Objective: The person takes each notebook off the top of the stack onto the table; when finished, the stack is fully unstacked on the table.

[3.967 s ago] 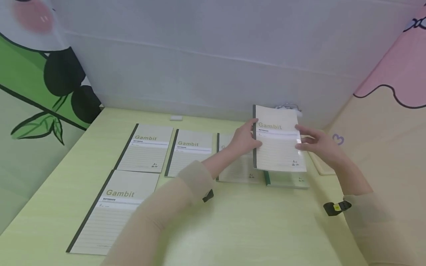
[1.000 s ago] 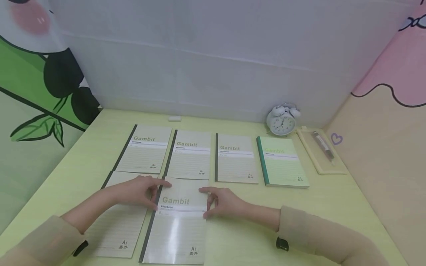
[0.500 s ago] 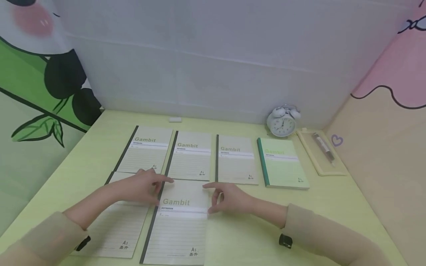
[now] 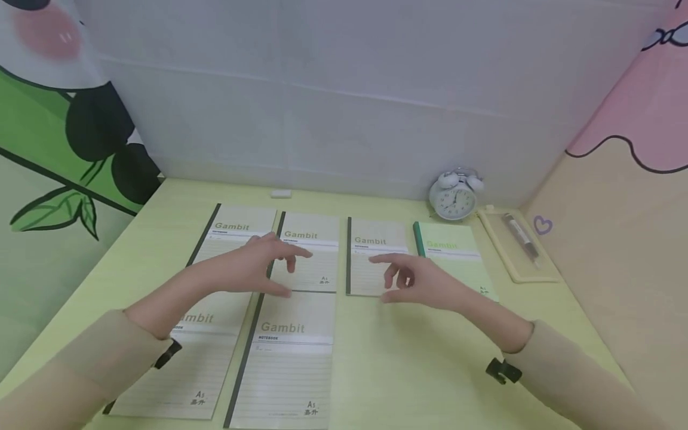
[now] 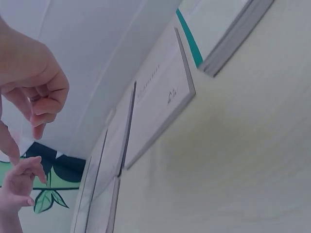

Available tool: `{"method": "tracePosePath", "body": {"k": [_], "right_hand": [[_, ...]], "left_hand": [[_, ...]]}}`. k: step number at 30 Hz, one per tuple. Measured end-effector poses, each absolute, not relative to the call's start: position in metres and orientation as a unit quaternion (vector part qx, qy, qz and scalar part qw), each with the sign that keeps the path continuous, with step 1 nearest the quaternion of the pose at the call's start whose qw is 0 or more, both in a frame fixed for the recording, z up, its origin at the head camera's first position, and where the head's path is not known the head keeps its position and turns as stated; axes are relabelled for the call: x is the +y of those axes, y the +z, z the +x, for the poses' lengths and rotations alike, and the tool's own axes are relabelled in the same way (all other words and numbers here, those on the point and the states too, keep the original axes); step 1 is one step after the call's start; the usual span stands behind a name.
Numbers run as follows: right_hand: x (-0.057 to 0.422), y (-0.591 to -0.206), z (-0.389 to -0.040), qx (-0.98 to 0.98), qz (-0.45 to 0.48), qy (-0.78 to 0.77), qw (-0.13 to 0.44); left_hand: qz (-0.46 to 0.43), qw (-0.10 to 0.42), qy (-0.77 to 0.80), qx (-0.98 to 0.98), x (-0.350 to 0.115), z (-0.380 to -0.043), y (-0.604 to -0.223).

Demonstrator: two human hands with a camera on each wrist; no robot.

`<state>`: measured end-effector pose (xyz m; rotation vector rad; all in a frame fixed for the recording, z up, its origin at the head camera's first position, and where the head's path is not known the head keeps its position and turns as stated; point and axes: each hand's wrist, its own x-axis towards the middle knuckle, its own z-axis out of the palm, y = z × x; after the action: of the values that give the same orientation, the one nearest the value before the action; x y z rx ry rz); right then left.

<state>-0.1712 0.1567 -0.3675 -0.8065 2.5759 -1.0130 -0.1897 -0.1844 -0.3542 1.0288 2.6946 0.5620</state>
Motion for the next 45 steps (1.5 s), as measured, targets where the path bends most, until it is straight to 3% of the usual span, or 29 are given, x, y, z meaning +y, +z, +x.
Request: {"method": "tracePosePath", "body": {"k": [11, 23, 45], "right_hand": [[0.226, -0.338, -0.185, 0.897, -0.277, -0.344, 0.036], [0.287, -0.345, -0.202, 0.922, -0.248, -0.293, -0.036], [0.361, -0.419, -0.237, 0.902, -0.190, -0.381, 0.066]], "left_hand": [[0.380, 0.074, 0.251, 0.887, -0.124, -0.212, -0.333], [0.361, 0.086, 0.322, 0.871, -0.050, -0.238, -0.359], [0.336, 0.149, 0.333, 0.868, 0.048, -0.271, -0.436]]}}
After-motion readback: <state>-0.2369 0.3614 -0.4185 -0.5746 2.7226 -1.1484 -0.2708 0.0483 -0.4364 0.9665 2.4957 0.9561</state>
